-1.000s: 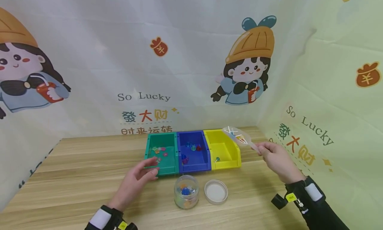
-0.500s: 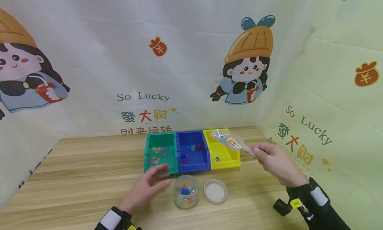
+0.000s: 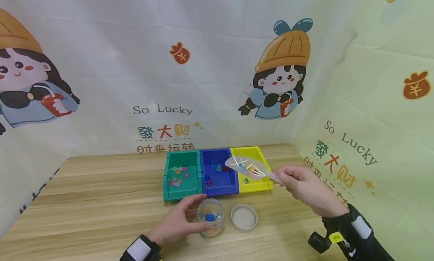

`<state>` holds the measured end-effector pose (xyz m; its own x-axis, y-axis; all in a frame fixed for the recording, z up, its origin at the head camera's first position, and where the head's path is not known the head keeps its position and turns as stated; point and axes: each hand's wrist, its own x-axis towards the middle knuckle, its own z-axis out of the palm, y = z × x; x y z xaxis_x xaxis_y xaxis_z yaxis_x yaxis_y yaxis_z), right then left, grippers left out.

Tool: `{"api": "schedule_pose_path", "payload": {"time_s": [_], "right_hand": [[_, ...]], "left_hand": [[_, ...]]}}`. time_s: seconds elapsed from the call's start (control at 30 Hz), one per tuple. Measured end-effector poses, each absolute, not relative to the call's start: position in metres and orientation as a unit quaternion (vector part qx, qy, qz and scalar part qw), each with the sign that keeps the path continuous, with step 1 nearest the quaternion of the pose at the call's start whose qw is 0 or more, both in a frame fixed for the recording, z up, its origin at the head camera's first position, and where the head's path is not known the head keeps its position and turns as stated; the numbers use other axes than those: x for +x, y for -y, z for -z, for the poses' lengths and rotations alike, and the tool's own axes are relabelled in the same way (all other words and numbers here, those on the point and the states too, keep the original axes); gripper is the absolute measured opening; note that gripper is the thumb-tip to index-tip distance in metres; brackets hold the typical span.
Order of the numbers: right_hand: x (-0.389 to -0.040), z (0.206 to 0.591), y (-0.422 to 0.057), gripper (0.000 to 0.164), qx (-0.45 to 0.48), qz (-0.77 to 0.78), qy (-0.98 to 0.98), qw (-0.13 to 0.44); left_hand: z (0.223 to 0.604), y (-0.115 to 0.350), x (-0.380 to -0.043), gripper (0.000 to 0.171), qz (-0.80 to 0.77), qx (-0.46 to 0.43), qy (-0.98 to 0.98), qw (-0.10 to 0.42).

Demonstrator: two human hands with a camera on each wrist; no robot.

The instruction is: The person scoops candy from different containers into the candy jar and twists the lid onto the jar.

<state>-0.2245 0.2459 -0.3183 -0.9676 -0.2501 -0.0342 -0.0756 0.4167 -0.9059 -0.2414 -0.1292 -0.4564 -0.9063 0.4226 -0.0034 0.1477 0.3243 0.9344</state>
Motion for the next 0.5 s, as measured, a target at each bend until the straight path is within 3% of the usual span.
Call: {"api": "schedule_pose_path", "payload": {"time_s": [0.5], "right_hand": [[-0.2183,0.3223,-0.2385,0.024,-0.137,0.488,-0.854,0.120]], "left_hand": [[0.4632,0.1220,-0.2401,0.081,-0.540,0.183,-0.814,0.116]]}}
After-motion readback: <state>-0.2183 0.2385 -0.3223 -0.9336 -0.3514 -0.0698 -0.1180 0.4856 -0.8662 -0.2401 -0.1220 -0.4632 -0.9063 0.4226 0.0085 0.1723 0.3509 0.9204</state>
